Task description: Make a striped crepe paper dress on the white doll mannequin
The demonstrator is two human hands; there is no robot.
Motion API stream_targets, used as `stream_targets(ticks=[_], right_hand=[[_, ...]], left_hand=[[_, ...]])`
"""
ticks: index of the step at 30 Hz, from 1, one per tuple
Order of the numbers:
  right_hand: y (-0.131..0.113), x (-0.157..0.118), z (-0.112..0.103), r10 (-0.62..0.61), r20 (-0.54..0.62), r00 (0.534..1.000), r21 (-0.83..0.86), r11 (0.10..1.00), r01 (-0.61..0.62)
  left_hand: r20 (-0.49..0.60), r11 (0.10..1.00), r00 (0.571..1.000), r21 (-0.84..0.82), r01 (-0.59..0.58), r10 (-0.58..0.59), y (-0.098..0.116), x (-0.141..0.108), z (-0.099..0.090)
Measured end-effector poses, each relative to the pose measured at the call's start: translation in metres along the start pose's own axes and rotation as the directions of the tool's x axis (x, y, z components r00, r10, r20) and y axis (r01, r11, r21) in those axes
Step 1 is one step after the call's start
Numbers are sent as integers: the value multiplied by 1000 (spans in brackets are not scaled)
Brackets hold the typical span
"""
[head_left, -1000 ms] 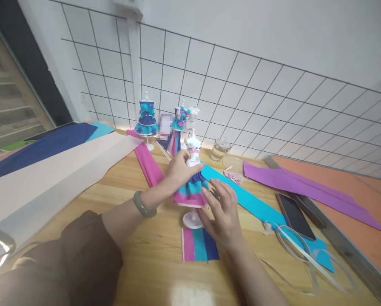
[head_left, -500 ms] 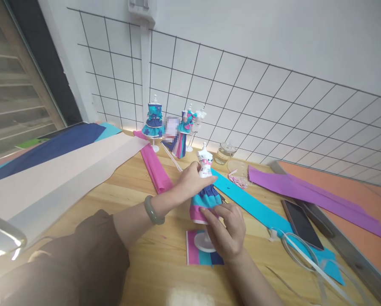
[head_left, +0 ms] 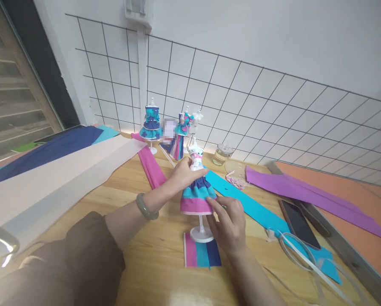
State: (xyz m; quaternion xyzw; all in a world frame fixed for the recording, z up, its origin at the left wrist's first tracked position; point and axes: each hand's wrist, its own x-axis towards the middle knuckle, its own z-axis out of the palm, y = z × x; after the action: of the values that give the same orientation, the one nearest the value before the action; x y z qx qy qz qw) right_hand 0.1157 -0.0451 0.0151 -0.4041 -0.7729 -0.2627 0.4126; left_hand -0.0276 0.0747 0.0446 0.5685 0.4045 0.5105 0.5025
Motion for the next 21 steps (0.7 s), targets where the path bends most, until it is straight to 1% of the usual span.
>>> stream_targets(ticks=[5,7,11,13,15,18,21], right_hand=[[6,-3,1,66,-70,995,42,997,-63],[7,-4,2,96,-48,994,31,995,-95],[10,-5,6,136,31,990,-6,991,-136],[12,-5,7,137,34,990,-13,991,-136],[14,-5,7,122,8,992,-3,993,-122],[15,-7,6,110,-54,992,55,993,-107],[17,-9,8,151,-101,983,122,983,-138]], left_hand=[[17,1000,1000,-8,6,-6,-3,1,0],[24,1000,1000,-7,4,-4,-3,3,-1],[31,1000,999,16,-15,15,-4,6,-5],[37,999,999,41,-23,21,-5,7,-6],[45,999,999,49,-15,12,-7,7,-6],[54,999,998,38,9,-11,-7,6,-4],[63,998,998,56,12,-16,-3,2,-1]])
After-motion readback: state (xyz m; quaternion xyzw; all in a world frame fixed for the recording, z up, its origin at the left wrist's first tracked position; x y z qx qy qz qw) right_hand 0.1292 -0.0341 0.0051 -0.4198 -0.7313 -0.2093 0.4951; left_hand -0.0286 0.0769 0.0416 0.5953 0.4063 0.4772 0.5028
